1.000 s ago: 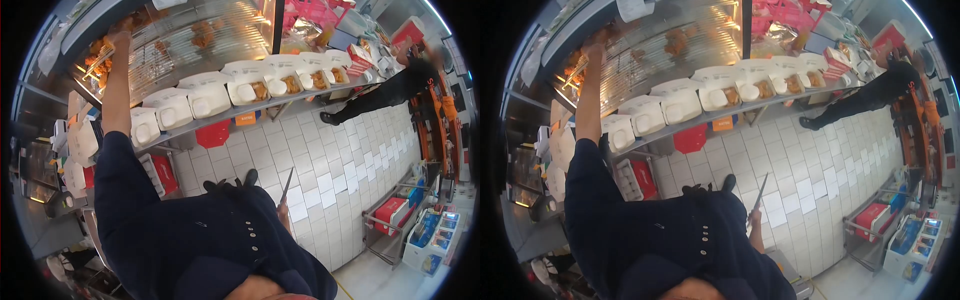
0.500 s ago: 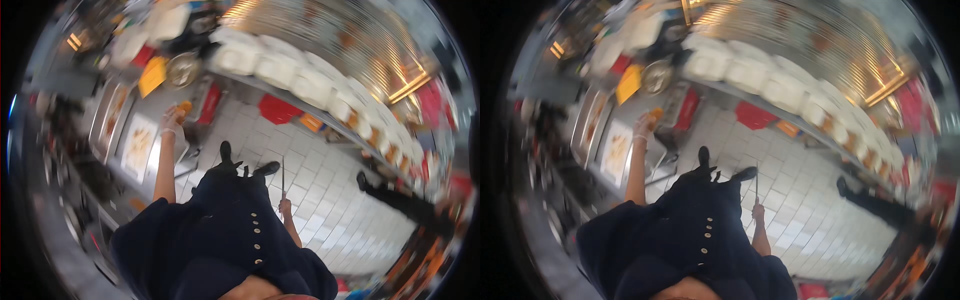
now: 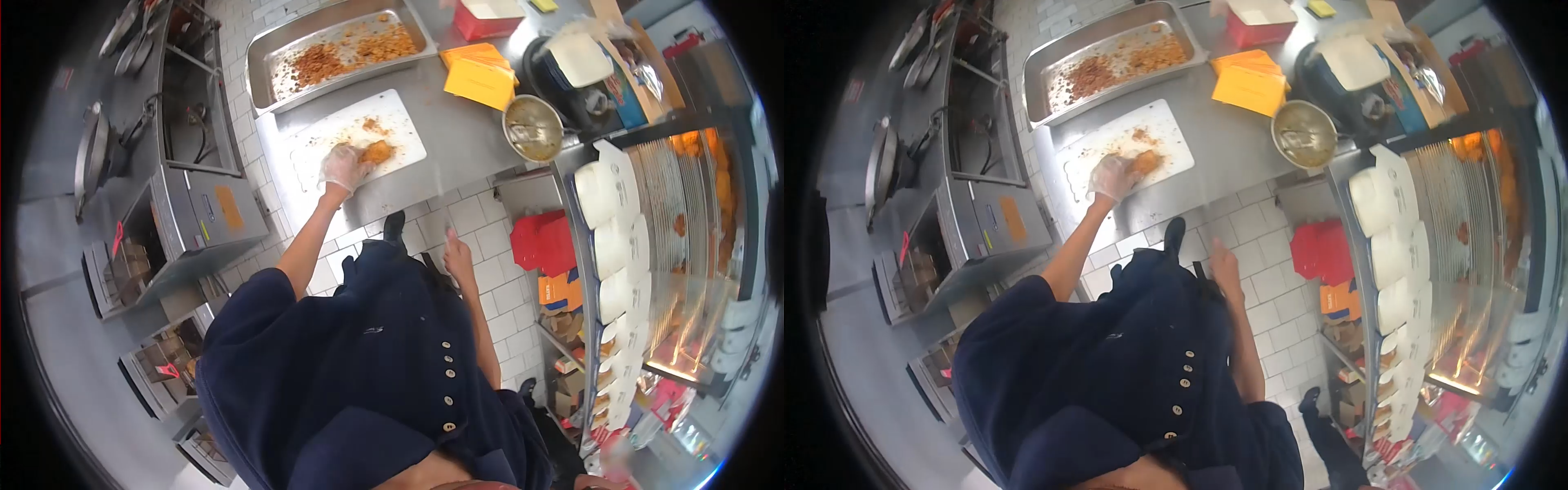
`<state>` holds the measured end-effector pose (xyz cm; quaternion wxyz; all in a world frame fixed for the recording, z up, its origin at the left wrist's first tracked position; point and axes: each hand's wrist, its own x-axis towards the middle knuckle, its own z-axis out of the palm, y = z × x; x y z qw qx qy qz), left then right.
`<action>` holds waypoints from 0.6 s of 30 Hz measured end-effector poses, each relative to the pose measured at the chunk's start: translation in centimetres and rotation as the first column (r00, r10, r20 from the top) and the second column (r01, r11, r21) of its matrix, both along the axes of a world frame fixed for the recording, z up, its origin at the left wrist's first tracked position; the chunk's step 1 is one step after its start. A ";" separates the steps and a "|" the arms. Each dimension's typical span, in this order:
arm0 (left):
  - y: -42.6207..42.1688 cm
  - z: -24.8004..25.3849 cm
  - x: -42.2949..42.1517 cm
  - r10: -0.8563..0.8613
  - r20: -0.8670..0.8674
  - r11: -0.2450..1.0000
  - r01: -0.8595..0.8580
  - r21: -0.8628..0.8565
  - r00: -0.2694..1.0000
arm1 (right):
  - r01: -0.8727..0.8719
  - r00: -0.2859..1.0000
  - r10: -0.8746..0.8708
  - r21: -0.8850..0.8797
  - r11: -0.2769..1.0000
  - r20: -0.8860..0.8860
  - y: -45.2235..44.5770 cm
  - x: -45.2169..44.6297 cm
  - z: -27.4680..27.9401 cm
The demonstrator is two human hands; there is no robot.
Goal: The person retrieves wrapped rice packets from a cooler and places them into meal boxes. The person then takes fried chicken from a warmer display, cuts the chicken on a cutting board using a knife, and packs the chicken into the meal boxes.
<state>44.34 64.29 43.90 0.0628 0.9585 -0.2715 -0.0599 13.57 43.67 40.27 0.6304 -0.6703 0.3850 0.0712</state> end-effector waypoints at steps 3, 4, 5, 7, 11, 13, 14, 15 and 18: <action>2.2 -1.8 1.2 -0.036 0.201 0.974 0.080 -0.212 0.979 | -0.201 0.973 0.197 -0.020 0.979 -0.118 2.0 9.0 1.1; 3.0 -2.9 1.7 -0.006 0.326 0.949 0.109 -0.297 0.946 | -0.210 0.970 0.205 -0.024 0.977 -0.127 2.6 11.1 1.8; 3.7 -3.3 2.5 0.003 0.317 0.949 0.098 -0.301 0.949 | -0.299 0.946 0.287 -0.065 0.952 -0.153 3.4 13.1 3.3; 4.8 -4.2 4.4 0.119 0.357 0.813 0.116 -0.570 0.926 | -0.394 0.909 0.372 -0.097 0.914 -0.185 4.7 15.6 3.8; 5.0 0.1 6.1 -0.322 0.230 0.947 0.312 0.078 0.918 | -0.462 0.887 0.430 -0.285 0.840 -0.168 6.4 18.0 4.0; 4.5 -1.3 7.1 -0.350 0.093 0.930 0.334 0.150 0.932 | -0.474 0.880 0.436 -0.272 0.838 -0.190 6.8 18.2 4.1; 4.4 -2.1 7.7 -0.374 -0.041 0.901 0.373 0.220 0.927 | -0.477 0.876 0.417 -0.317 0.819 -0.242 7.1 18.2 3.7; 4.4 -2.8 8.0 -0.374 -0.043 0.901 0.374 0.221 0.926 | -0.478 0.874 0.392 -0.362 0.800 -0.288 7.4 18.4 3.3; 4.5 -3.0 7.4 -0.423 -0.019 0.869 0.411 0.274 0.906 | -0.466 0.881 0.375 -0.391 0.793 -0.289 7.7 18.4 2.9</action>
